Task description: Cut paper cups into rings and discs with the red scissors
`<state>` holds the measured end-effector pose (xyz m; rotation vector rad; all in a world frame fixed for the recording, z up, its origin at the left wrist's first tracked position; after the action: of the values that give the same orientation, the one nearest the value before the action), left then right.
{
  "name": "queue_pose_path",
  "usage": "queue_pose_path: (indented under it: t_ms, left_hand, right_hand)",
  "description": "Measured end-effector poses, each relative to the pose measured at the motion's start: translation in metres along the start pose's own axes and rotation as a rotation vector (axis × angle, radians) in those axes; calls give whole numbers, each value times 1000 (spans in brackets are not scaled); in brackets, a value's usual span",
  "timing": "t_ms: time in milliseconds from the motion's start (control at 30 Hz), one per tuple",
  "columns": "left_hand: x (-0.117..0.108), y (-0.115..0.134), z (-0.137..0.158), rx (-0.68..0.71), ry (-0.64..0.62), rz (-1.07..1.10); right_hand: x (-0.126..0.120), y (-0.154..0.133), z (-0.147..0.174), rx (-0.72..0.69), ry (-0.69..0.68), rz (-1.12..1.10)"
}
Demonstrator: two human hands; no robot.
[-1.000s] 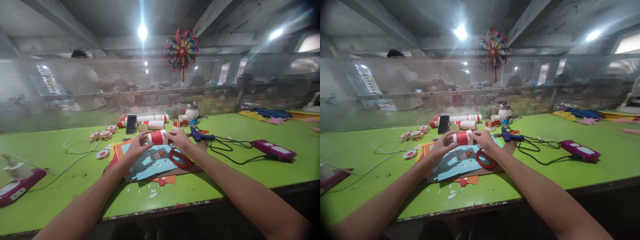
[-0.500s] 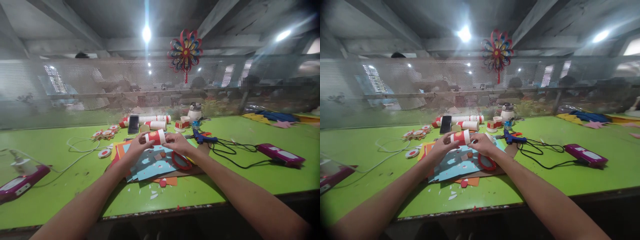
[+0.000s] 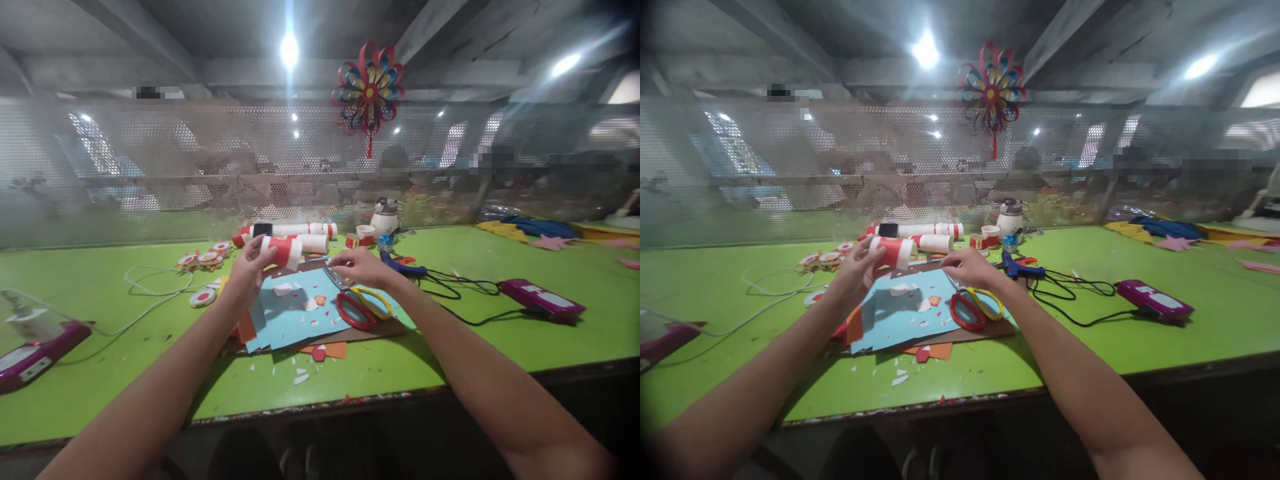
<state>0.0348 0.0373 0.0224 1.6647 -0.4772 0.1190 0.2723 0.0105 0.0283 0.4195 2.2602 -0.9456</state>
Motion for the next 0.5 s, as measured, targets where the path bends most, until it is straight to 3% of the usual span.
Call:
queue_pose_path:
  t_ms: [133, 267, 400, 500]
  left_hand:
    - [-27, 24, -10, 72, 167, 64]
    - [-38, 36, -12, 117, 240, 64]
    - [-38, 35, -12, 128, 244, 62]
    - [-33, 26, -12, 87, 157, 49]
  right_hand:
    - [-18, 16, 9, 112, -196, 194]
    - [-5, 22, 20, 206, -316, 322]
    - [10, 22, 28, 269, -352, 355]
    - [10, 24, 33, 298, -316, 314]
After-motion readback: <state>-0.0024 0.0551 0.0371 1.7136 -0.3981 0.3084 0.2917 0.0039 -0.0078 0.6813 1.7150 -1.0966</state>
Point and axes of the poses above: each hand's wrist, its own z-axis away from the middle knuckle, its own x-axis out of the palm, y = z × x, the point moved 3 cm from there along -z, towards the middle knuckle, and after that the axes turned 14 degrees about -x, right-handed, at the moved point
